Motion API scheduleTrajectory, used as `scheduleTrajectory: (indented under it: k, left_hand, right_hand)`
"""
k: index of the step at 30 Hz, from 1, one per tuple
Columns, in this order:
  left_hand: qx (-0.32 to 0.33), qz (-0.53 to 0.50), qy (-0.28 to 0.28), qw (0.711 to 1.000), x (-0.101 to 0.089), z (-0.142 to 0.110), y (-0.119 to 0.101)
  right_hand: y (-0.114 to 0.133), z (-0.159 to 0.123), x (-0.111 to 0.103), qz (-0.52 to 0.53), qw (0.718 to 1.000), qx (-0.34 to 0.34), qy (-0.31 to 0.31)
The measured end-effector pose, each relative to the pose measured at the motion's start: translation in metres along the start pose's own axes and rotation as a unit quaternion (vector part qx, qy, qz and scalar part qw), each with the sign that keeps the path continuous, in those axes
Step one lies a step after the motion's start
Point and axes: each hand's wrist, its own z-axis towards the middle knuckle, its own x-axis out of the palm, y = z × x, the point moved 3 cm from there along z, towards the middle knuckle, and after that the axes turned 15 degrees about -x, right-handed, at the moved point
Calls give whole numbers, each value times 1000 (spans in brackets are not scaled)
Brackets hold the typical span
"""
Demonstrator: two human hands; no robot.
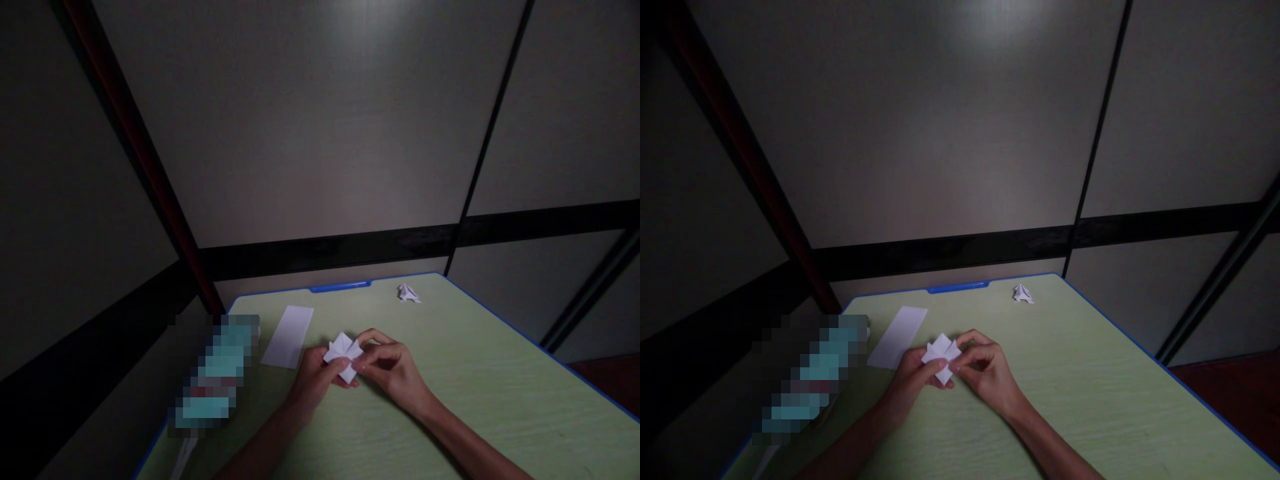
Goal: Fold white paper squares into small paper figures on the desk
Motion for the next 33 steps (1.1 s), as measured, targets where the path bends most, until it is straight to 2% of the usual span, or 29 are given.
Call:
scheduleTrajectory:
  k: [8, 12, 20, 27, 33]
  left_hand:
    - [-34, -19, 49, 998, -4, 6, 7]
    - [-30, -22, 51, 998, -2, 3, 4]
    - [-17, -1, 12, 1000, -1, 4, 5]
    - [24, 22, -92, 995, -3, -3, -4]
    - [48, 37, -99, 993, -1, -5, -8]
  right_hand:
    - [4, 2, -1, 16, 999, -12, 34]
    - [5, 0, -1, 16, 999, -15, 44]
    - [-3, -1, 0, -17, 999, -10, 39]
    - [0, 0, 2, -19, 999, 16, -22]
    - [0, 1, 5, -61, 998, 35, -6]
